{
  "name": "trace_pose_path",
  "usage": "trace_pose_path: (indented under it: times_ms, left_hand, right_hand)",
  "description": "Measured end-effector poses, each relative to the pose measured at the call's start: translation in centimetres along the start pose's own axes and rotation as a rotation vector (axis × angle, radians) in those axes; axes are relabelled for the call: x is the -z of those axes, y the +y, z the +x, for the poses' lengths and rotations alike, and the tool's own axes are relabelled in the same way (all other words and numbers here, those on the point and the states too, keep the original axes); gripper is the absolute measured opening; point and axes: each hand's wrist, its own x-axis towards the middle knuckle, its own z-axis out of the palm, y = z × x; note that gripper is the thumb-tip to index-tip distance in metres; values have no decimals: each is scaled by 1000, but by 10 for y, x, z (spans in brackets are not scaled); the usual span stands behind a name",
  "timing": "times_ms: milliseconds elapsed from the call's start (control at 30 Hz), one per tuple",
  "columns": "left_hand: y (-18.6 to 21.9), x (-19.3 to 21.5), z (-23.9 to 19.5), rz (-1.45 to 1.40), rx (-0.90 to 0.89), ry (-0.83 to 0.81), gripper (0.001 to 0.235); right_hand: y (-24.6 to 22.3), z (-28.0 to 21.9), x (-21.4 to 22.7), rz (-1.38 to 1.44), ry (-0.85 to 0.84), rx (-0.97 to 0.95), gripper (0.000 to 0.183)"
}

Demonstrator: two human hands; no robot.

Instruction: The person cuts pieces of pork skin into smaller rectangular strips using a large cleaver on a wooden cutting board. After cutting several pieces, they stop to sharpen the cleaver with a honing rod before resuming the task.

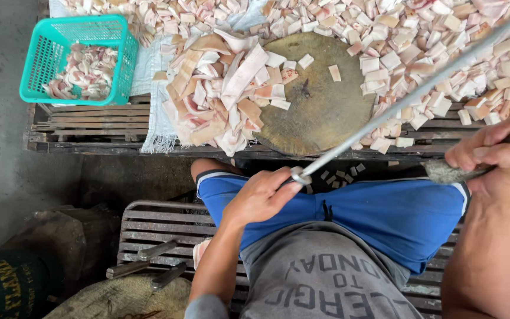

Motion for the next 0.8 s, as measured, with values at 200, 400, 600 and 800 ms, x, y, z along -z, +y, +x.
trace_pose_path:
  times_ms: [200,400,600,800]
  left_hand:
    - [7,-9,34,48,-64,10,23]
    - [-11,7,17,-252,451,2,27]
    - [-11,0,-6,-283,370,-26,27]
    - [-2,30,-49,-225,501,44,21]
  right_hand:
    - [63,-43,-94,-662,-131,-158,3]
    - [128,-91,-72,-1361,-337,-282,23]
    - [73,-13,-72,-1986,-382,204,35]
    - [24,-10,34,-1237,208,73,15]
